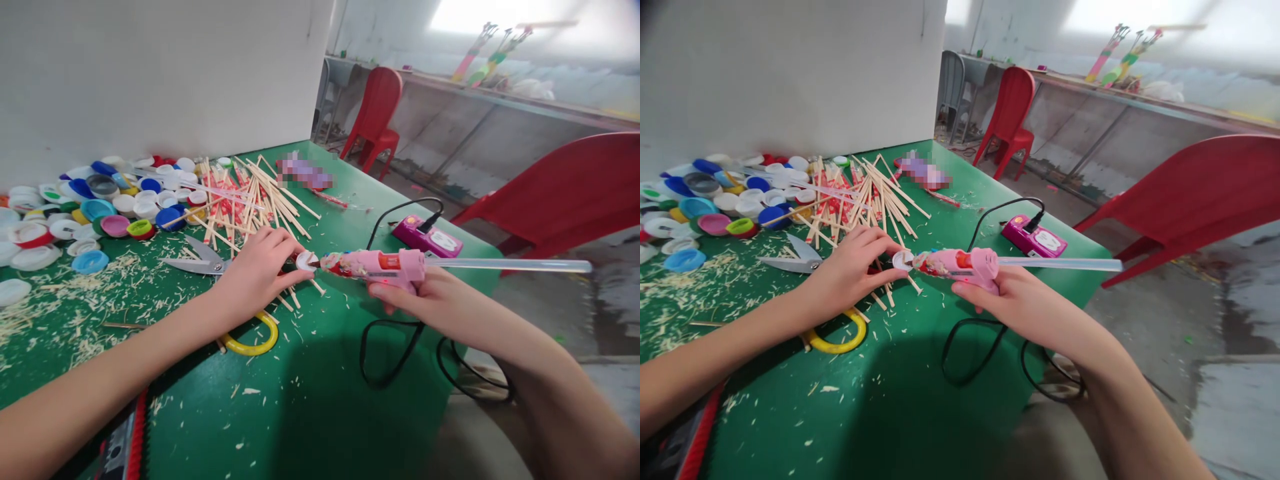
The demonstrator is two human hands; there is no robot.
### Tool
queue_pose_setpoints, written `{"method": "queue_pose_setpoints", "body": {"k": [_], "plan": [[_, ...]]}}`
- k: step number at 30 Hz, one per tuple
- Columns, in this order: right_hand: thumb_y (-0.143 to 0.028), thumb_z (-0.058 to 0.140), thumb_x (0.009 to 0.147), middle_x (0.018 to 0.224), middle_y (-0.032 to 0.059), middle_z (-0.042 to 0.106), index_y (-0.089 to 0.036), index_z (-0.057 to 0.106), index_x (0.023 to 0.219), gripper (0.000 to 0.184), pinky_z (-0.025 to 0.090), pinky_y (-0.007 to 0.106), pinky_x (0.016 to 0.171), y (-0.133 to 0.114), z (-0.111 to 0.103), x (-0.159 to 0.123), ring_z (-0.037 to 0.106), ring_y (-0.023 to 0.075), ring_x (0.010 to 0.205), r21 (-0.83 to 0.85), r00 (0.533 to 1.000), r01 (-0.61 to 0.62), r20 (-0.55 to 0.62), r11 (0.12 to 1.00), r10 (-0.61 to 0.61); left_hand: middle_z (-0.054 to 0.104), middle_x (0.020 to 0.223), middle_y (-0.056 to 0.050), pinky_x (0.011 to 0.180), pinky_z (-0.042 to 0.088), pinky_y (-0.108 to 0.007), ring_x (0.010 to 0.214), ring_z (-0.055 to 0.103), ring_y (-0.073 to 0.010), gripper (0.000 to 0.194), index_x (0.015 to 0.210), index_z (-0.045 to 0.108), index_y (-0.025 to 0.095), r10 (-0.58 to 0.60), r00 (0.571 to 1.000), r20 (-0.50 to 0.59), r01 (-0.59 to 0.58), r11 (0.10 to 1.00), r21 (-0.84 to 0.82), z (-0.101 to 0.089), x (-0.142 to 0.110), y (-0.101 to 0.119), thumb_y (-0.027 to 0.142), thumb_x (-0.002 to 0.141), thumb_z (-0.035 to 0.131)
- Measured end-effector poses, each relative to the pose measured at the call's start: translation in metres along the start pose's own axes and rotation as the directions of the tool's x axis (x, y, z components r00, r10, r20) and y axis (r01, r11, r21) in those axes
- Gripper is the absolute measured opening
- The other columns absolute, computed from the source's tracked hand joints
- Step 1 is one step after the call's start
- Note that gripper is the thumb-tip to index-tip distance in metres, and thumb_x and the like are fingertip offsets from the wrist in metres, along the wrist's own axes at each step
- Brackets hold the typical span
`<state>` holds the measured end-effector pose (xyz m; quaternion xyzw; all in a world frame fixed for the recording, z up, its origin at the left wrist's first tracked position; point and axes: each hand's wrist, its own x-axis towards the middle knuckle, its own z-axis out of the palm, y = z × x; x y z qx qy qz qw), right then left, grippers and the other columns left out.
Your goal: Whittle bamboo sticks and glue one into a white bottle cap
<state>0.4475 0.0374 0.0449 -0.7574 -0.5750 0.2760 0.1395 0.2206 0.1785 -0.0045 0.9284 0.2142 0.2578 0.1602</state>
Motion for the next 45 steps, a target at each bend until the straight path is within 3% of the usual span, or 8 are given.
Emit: {"method": "queue_pose_setpoints", "body": {"k": [3,8,12,17,23,30,35,45], "plan": [[-0.092,0.036,0.077,0.063,0.0041,0.048,-0.015,0.056,0.069,0.080,0.033,0.023,0.051,0.0024,0.0007,0.0008,0.041,0.0111,0.055,0.022,0.999,-0.014,0.049,1.000,0.013,0.057,0.098,-0.003,0.088,0.038,-0.033,0.098,0.046,-0.0198,0.026,0.098,0.058,0.017,-0.004,1.000,0.003,0.004,1.000,-0.002,0.0003,0.0002,-0.0004,0.041,0.088,0.059],[-0.086,0.037,0.082,0.063,0.0024,0.045,-0.014,0.057,0.075,0.075,0.031,0.022,0.050,0.0040,0.0021,0.0021,0.039,0.0101,0.055,0.054,0.997,0.055,0.046,0.997,-0.057,0.057,0.097,-0.003,0.087,0.039,-0.033,0.096,0.046,-0.0192,0.025,0.095,0.058,0.017,-0.001,1.000,-0.001,0.001,1.000,-0.015,-0.0005,0.0010,0.0008,0.041,0.088,0.059],[-0.085,0.036,0.081,0.059,0.0014,0.039,-0.014,0.050,0.069,0.073,0.027,0.022,0.047,0.0041,0.0030,0.0027,0.035,0.0097,0.053,0.032,0.999,0.012,0.036,0.999,-0.013,0.057,0.097,-0.003,0.087,0.040,-0.035,0.097,0.046,-0.0199,0.027,0.094,0.057,0.017,-0.026,1.000,0.010,0.026,0.999,-0.035,0.0008,0.0018,0.0014,0.043,0.088,0.058],[-0.079,0.038,0.085,0.059,0.0018,0.039,-0.014,0.047,0.066,0.068,0.028,0.022,0.048,0.0033,0.0027,0.0020,0.035,0.0100,0.054,0.018,0.998,0.051,0.022,0.999,-0.052,0.057,0.097,-0.003,0.087,0.041,-0.037,0.097,0.045,-0.0205,0.029,0.095,0.057,0.017,-0.038,0.999,0.015,0.038,0.998,-0.042,0.0018,0.0024,0.0012,0.044,0.087,0.058],[-0.080,0.035,0.084,0.055,0.0000,0.026,-0.015,0.040,0.064,0.069,0.019,0.022,0.044,0.0033,0.0040,0.0013,0.026,0.0088,0.050,0.024,0.998,0.050,0.032,0.998,-0.050,0.057,0.096,-0.003,0.087,0.041,-0.036,0.095,0.047,-0.0200,0.028,0.092,0.056,0.017,-0.014,1.000,0.011,0.015,0.999,-0.041,0.0008,0.0028,0.0004,0.044,0.088,0.057],[-0.086,0.034,0.081,0.056,-0.0001,0.027,-0.015,0.041,0.067,0.073,0.021,0.023,0.046,0.0025,0.0051,0.0019,0.026,0.0088,0.050,0.016,0.999,0.016,0.038,1.000,-0.017,0.057,0.097,-0.003,0.088,0.040,-0.036,0.097,0.047,-0.0202,0.029,0.092,0.057,0.017,-0.020,0.999,0.026,0.021,0.999,-0.043,0.0003,0.0024,0.0012,0.045,0.089,0.055],[-0.090,0.032,0.079,0.058,0.0017,0.037,-0.015,0.046,0.067,0.077,0.026,0.022,0.048,0.0062,0.0063,0.0010,0.033,0.0098,0.054,0.007,0.999,-0.016,0.045,1.000,0.016,0.057,0.097,-0.003,0.088,0.040,-0.036,0.097,0.046,-0.0202,0.028,0.092,0.057,0.017,-0.034,0.999,0.037,0.036,0.998,-0.042,-0.0002,0.0030,0.0006,0.045,0.089,0.055],[-0.083,0.034,0.084,0.060,0.0030,0.046,-0.014,0.050,0.069,0.072,0.034,0.024,0.051,0.0026,0.0063,0.0002,0.041,0.0112,0.053,0.044,0.998,0.031,0.060,0.999,-0.034,0.058,0.097,-0.003,0.085,0.041,-0.036,0.096,0.048,-0.0205,0.028,0.093,0.057,0.017,-0.007,1.000,0.019,0.007,1.000,-0.024,-0.0001,0.0014,-0.0001,0.045,0.089,0.055]]}}
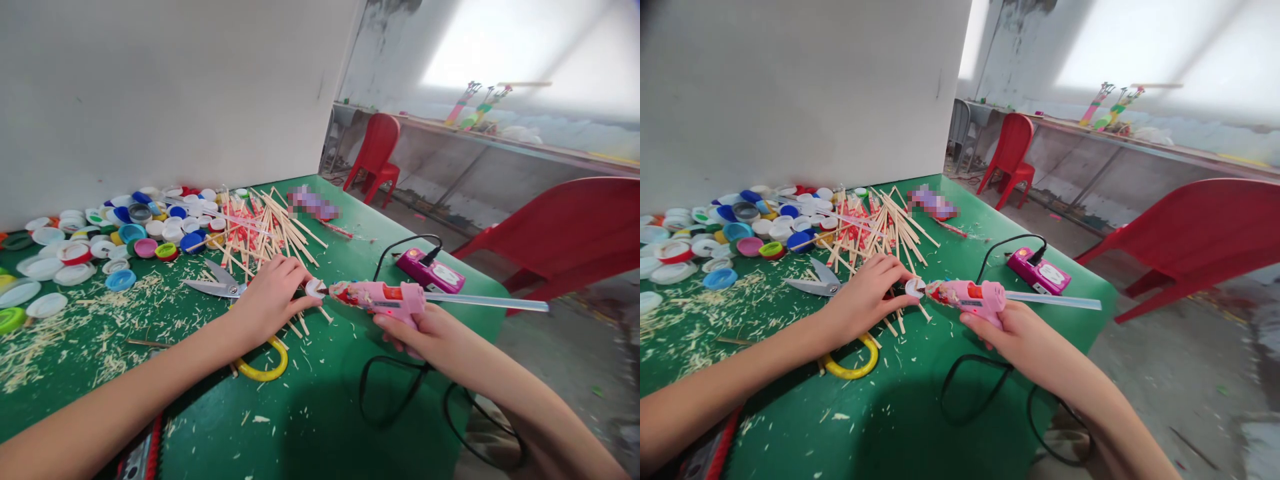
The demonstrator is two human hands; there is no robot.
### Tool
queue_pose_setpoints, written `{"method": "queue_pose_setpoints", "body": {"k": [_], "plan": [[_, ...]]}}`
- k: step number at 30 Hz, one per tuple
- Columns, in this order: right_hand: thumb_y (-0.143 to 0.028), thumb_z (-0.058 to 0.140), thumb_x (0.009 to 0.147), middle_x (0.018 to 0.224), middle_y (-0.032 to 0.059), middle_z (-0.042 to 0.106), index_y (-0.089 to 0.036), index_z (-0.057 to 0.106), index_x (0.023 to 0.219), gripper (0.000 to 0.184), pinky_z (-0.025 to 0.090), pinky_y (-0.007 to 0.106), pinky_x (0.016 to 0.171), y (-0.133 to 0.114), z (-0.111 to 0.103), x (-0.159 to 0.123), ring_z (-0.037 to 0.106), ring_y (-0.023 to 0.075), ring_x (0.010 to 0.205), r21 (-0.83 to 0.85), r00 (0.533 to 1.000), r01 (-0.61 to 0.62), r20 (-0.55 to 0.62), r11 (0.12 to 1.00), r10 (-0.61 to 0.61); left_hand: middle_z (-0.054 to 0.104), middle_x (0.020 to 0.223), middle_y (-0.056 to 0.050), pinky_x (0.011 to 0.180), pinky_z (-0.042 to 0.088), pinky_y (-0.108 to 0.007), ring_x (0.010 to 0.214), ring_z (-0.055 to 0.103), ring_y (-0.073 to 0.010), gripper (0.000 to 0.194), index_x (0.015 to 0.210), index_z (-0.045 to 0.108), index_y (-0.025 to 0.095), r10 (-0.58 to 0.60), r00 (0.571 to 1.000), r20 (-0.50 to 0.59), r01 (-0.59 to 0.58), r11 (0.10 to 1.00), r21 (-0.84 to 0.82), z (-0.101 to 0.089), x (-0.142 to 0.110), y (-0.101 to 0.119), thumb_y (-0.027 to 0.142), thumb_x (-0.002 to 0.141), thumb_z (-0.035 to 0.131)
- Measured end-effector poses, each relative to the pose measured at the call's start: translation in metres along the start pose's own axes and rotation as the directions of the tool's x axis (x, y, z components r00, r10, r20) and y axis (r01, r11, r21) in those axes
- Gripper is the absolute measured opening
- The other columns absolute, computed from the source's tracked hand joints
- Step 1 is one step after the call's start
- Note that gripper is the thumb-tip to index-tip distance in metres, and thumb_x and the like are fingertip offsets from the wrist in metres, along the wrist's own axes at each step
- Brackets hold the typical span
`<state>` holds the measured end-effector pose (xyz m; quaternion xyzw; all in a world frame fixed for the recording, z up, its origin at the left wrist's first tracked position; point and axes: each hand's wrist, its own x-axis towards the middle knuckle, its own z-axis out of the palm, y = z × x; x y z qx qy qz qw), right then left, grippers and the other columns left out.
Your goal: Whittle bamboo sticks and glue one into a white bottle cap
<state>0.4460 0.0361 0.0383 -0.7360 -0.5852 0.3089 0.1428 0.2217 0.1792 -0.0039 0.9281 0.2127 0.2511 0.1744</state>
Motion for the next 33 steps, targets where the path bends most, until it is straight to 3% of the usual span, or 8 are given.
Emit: {"method": "queue_pose_setpoints", "body": {"k": [10,23,28,33], "plan": [[-0.086,0.033,0.082,0.059,0.0017,0.039,-0.015,0.045,0.068,0.073,0.027,0.023,0.048,0.0027,0.0016,0.0015,0.034,0.0099,0.053,-0.003,1.000,0.001,0.007,1.000,-0.001,0.058,0.098,-0.003,0.087,0.041,-0.037,0.097,0.048,-0.0210,0.029,0.095,0.057,0.017,-0.004,1.000,0.020,0.004,1.000,0.004,0.0004,0.0006,-0.0007,0.045,0.089,0.055],[-0.082,0.033,0.087,0.058,0.0017,0.040,-0.015,0.049,0.071,0.070,0.028,0.023,0.047,0.0060,0.0025,0.0001,0.036,0.0101,0.052,0.006,1.000,0.022,-0.017,1.000,-0.022,0.058,0.097,-0.003,0.087,0.041,-0.036,0.097,0.047,-0.0207,0.028,0.093,0.057,0.017,-0.018,1.000,0.006,0.018,1.000,-0.007,-0.0002,0.0003,0.0002,0.044,0.088,0.056],[-0.086,0.032,0.082,0.058,0.0020,0.041,-0.015,0.044,0.068,0.074,0.031,0.023,0.048,0.0045,0.0014,-0.0005,0.036,0.0101,0.052,0.004,0.999,-0.013,-0.029,1.000,0.013,0.057,0.098,-0.004,0.089,0.040,-0.037,0.099,0.046,-0.0213,0.030,0.092,0.057,0.016,-0.058,0.998,0.033,0.058,0.998,-0.017,-0.0002,0.0014,0.0010,0.046,0.087,0.057],[-0.087,0.032,0.081,0.060,0.0026,0.042,-0.014,0.043,0.067,0.075,0.033,0.023,0.050,-0.0007,0.0009,0.0001,0.037,0.0101,0.053,-0.001,0.999,-0.018,-0.051,1.000,0.018,0.056,0.094,-0.003,0.087,0.039,-0.036,0.095,0.046,-0.0203,0.031,0.092,0.057,0.016,-0.024,0.999,0.029,0.024,1.000,-0.006,0.0002,0.0012,-0.0006,0.047,0.088,0.055]]}}
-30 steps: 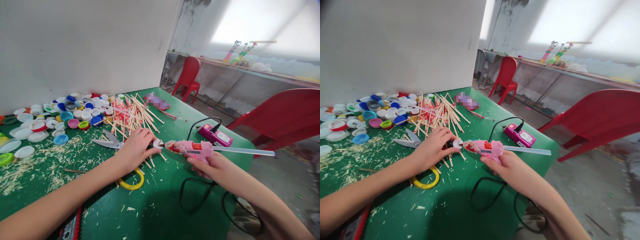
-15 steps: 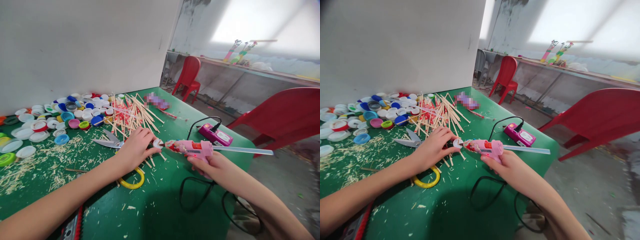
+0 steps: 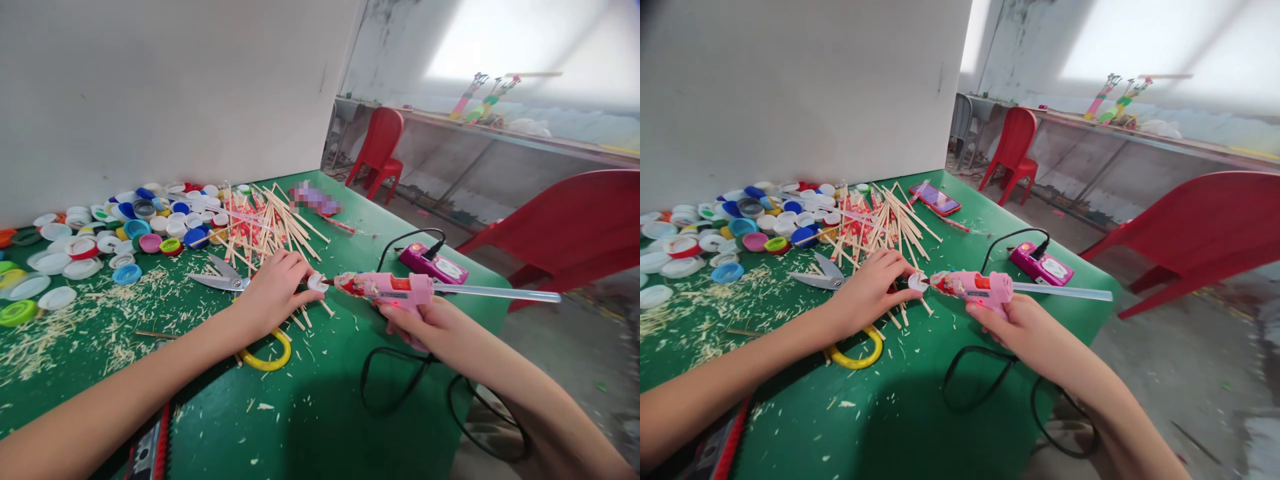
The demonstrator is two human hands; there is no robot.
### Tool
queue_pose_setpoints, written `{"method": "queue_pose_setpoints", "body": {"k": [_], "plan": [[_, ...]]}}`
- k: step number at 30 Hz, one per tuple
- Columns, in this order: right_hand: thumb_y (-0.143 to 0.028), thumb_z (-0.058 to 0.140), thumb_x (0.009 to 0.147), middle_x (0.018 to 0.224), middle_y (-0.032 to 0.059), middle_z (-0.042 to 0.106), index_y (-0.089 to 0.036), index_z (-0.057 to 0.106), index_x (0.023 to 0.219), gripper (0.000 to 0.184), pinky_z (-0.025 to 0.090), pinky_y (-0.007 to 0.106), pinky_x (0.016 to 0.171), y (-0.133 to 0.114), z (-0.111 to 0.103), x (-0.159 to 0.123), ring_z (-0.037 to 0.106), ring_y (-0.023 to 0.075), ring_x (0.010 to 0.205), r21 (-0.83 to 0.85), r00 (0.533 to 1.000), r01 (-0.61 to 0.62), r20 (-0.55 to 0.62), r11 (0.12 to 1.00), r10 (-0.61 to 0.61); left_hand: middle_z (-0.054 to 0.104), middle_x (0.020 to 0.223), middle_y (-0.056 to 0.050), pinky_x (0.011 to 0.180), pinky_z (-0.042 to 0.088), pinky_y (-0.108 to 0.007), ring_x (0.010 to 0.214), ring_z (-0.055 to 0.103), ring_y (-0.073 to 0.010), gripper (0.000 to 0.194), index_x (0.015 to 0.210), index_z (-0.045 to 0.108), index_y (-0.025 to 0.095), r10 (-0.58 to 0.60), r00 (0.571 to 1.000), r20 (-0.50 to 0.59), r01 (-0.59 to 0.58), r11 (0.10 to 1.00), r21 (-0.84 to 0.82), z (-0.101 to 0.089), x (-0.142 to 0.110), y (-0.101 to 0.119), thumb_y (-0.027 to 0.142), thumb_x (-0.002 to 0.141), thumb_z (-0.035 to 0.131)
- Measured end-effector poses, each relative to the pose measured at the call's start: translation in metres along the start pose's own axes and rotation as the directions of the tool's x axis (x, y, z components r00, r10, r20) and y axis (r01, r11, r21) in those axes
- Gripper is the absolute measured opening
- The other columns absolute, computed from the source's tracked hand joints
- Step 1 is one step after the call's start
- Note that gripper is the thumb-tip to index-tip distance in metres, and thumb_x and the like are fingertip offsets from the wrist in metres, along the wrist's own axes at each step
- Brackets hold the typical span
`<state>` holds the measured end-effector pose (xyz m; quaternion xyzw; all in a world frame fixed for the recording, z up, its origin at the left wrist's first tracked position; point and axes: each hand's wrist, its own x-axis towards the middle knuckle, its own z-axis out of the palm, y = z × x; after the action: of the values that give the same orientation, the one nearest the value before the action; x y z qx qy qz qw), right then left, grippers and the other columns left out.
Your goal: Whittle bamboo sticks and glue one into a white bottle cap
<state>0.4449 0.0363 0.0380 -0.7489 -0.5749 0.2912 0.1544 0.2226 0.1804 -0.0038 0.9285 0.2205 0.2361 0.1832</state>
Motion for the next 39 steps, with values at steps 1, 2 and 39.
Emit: {"method": "queue_pose_setpoints", "body": {"k": [1,2,39], "plan": [[-0.089,0.031,0.079,0.060,0.0026,0.042,-0.015,0.043,0.066,0.076,0.032,0.023,0.050,-0.001,0.000,0.000,0.037,0.0100,0.053,0.000,1.000,-0.005,0.001,1.000,0.005,0.057,0.094,-0.003,0.086,0.039,-0.036,0.094,0.046,-0.0201,0.031,0.092,0.057,0.017,0.010,1.000,-0.006,-0.010,1.000,0.004,0.000,0.000,0.000,0.047,0.089,0.054],[-0.090,0.031,0.078,0.059,0.0026,0.041,-0.015,0.044,0.066,0.077,0.032,0.023,0.049,-0.002,0.000,0.000,0.036,0.0099,0.053,0.002,1.000,-0.009,0.006,1.000,0.009,0.057,0.094,-0.003,0.086,0.039,-0.035,0.094,0.046,-0.0199,0.031,0.092,0.057,0.017,0.017,1.000,-0.011,-0.017,1.000,0.007,0.000,0.000,0.000,0.047,0.089,0.054],[-0.090,0.036,0.078,0.079,0.0068,0.057,-0.014,0.061,0.077,0.080,0.039,0.026,0.065,-0.003,-0.003,-0.002,0.051,0.0157,0.071,-0.003,1.000,-0.014,0.020,1.000,0.014,0.058,0.092,-0.003,0.086,0.037,-0.034,0.094,0.048,-0.0200,0.031,0.089,0.058,0.017,-0.018,1.000,-0.004,0.018,1.000,0.014,-0.001,0.001,-0.001,0.047,0.087,0.059]]}}
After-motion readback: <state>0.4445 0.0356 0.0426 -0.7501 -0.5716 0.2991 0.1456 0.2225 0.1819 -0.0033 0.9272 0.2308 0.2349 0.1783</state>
